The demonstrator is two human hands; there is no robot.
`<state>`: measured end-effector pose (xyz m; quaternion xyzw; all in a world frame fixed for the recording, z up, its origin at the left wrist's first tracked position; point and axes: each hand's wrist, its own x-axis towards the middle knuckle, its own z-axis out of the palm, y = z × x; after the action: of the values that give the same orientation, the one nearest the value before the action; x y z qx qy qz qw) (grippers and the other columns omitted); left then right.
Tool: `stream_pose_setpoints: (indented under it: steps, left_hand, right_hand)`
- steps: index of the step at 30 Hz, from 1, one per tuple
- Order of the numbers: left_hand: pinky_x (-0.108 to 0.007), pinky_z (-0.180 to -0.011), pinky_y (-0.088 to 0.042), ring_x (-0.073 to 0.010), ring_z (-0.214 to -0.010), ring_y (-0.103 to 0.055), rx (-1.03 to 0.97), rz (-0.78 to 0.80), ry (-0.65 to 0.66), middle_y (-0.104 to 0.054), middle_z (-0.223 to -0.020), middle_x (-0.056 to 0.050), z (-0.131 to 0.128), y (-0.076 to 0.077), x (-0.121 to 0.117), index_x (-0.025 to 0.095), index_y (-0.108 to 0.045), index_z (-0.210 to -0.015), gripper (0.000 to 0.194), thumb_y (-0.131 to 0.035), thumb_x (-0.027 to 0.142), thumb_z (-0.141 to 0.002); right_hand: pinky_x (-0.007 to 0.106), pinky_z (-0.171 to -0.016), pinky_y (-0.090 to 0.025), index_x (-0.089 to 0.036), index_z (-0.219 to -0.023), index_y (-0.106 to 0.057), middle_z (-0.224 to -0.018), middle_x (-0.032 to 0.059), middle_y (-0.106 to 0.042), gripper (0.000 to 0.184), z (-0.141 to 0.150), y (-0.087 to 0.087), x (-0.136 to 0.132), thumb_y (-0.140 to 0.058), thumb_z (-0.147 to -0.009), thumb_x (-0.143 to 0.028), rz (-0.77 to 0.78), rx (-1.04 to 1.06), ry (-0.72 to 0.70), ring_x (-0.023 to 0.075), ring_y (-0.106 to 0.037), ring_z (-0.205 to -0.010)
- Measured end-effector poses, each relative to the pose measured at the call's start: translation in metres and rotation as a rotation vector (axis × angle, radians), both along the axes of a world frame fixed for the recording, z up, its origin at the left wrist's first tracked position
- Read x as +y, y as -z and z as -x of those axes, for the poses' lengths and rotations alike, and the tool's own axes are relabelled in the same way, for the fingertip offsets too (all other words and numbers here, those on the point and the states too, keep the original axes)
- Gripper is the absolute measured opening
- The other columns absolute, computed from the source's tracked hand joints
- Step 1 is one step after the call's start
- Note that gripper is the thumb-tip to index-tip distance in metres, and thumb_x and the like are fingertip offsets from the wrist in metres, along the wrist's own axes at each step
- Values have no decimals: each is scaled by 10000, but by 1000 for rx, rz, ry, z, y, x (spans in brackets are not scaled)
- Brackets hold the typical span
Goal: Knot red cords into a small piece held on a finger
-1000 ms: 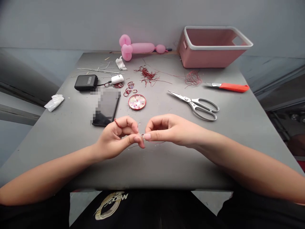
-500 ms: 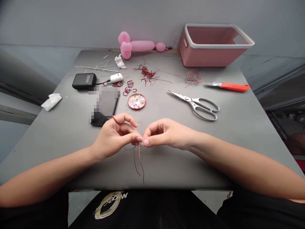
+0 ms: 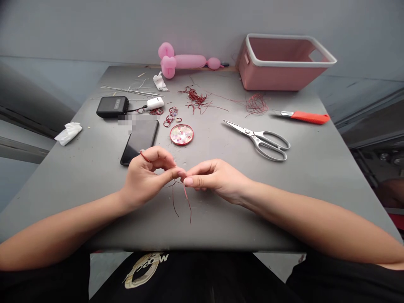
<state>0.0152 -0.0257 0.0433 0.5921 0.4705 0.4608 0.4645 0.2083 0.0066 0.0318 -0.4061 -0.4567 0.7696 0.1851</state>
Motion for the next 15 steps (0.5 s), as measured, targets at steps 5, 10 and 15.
stream_pose_setpoints:
  steps: [5,10,15]
  left_hand:
    - [-202,-587,-510,-100,-621,-655,-63,20,32,-651,-668,21,0,4,7,165,-563,-760,270,-804,279,-714]
    - [-237,-646,-557,-100,-634,-652,-276,238,122,-650,-720,2,-3,1,9,159,-523,-791,323,-778,349,-735]
    - [-234,-676,-536,-91,-665,-629,-224,218,141,-591,-725,23,-5,0,6,166,-487,-800,281,-753,241,-747]
  right_hand:
    - [275,-579,-284,-185,-622,-723,-545,-29,-544,248,3,-5,7,-876,-552,-367,-3,20,22,96,-437,-580]
    - [273,-592,-313,-178,-618,-695,-593,-19,-585,251,-2,-7,15,-864,-560,-355,-101,-15,75,90,-440,-584]
    - [256,-579,-362,-165,-677,-644,-657,-3,-615,254,-5,-10,12,-801,-641,-360,-321,-119,71,105,-492,-611]
